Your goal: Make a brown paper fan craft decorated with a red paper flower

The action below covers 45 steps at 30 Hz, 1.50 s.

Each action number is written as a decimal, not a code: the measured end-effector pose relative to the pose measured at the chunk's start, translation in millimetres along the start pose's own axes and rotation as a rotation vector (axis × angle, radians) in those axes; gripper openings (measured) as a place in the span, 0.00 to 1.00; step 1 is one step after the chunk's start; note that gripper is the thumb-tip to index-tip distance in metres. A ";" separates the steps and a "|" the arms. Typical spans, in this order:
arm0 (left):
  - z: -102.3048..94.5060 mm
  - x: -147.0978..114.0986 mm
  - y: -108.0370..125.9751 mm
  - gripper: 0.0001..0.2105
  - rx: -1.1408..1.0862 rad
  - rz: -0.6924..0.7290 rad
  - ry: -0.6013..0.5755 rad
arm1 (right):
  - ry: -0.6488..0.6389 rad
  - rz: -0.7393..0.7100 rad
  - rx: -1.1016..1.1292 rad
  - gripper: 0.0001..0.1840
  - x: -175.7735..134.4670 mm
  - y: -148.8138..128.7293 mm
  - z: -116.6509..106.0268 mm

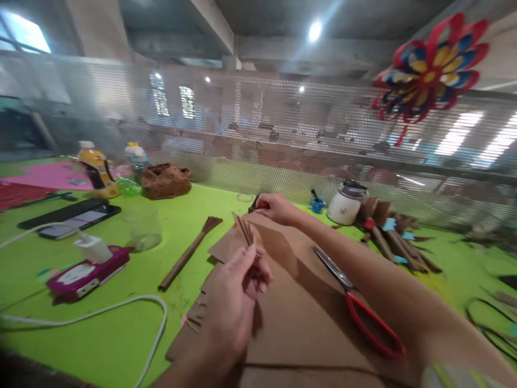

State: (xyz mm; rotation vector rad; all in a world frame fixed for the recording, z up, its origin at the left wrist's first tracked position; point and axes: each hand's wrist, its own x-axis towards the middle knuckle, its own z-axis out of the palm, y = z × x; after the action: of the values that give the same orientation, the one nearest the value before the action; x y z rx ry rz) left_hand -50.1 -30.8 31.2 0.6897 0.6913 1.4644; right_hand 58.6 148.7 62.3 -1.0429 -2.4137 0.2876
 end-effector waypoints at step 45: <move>29.9 -9.5 -45.7 0.10 0.316 -0.256 -0.251 | 0.265 0.476 1.293 0.11 -226.7 -15.9 -12.8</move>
State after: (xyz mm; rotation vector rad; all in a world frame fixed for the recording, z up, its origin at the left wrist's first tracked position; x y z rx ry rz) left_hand 2.1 -40.0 14.8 0.9711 0.7903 1.0222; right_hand 188.4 -27.3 -1.1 -0.8519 -1.2078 1.4841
